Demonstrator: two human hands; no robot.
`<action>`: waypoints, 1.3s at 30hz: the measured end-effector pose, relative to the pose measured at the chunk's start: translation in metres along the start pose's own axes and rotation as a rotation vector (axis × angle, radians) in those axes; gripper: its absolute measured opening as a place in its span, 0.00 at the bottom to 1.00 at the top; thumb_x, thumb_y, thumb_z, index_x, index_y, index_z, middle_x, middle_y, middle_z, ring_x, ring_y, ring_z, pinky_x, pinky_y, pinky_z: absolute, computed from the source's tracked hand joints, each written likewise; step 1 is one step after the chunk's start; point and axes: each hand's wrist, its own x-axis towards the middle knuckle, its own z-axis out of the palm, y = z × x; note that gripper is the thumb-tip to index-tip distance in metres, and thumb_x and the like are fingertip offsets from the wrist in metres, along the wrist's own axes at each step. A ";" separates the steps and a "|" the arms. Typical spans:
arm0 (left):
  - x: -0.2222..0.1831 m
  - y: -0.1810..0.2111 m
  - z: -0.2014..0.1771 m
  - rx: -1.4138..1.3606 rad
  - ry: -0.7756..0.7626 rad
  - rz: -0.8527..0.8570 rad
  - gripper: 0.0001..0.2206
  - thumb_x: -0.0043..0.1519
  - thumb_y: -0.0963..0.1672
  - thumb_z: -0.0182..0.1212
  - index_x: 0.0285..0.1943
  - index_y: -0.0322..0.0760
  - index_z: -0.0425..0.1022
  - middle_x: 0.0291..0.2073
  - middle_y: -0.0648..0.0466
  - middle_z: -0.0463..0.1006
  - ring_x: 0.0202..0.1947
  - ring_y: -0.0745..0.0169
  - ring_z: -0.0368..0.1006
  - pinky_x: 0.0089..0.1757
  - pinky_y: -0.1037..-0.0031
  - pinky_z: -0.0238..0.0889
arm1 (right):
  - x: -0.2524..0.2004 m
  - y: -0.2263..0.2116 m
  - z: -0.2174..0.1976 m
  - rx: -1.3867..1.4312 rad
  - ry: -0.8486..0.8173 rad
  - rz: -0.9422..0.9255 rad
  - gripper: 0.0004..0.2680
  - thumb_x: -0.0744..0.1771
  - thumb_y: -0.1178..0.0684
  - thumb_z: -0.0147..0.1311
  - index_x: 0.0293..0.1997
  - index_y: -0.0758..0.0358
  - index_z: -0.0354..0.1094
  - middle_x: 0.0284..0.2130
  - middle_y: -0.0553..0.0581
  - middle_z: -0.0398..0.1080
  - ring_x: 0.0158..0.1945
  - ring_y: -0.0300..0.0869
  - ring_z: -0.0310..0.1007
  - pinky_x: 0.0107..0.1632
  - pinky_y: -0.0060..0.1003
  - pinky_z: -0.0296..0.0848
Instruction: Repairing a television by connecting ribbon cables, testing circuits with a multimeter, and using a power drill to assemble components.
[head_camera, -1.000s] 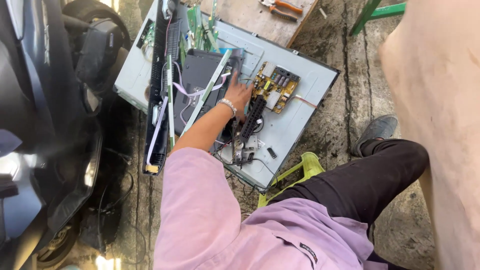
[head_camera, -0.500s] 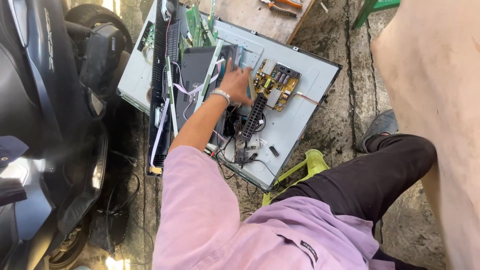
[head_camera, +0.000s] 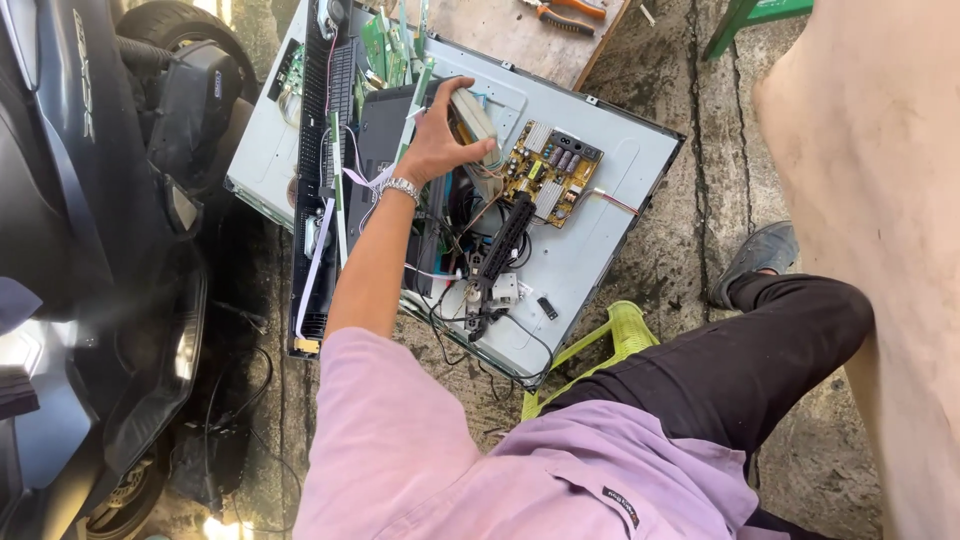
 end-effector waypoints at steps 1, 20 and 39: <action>-0.006 0.010 -0.003 0.010 0.033 0.078 0.39 0.54 0.49 0.75 0.70 0.44 0.52 0.54 0.45 0.65 0.50 0.52 0.68 0.49 0.67 0.72 | 0.006 -0.007 0.001 0.006 0.002 -0.010 0.24 0.71 0.47 0.57 0.63 0.91 0.71 0.64 0.82 0.67 0.68 0.68 0.67 0.67 0.58 0.67; -0.110 0.175 -0.076 0.205 0.104 0.419 0.53 0.46 0.47 0.87 0.76 0.42 0.47 0.70 0.44 0.61 0.65 0.46 0.66 0.66 0.50 0.63 | 0.157 -0.224 0.114 0.598 -0.685 -0.404 0.23 0.67 0.45 0.57 0.68 0.62 0.57 0.70 0.64 0.57 0.72 0.58 0.57 0.69 0.64 0.59; -0.132 0.192 -0.149 0.492 0.456 0.903 0.69 0.55 0.62 0.94 0.78 0.40 0.25 0.74 0.60 0.28 0.75 0.73 0.29 0.73 0.75 0.30 | 0.175 -0.365 0.161 0.825 -0.893 -0.322 0.10 0.72 0.48 0.45 0.43 0.60 0.73 0.34 0.62 0.77 0.31 0.50 0.68 0.32 0.47 0.67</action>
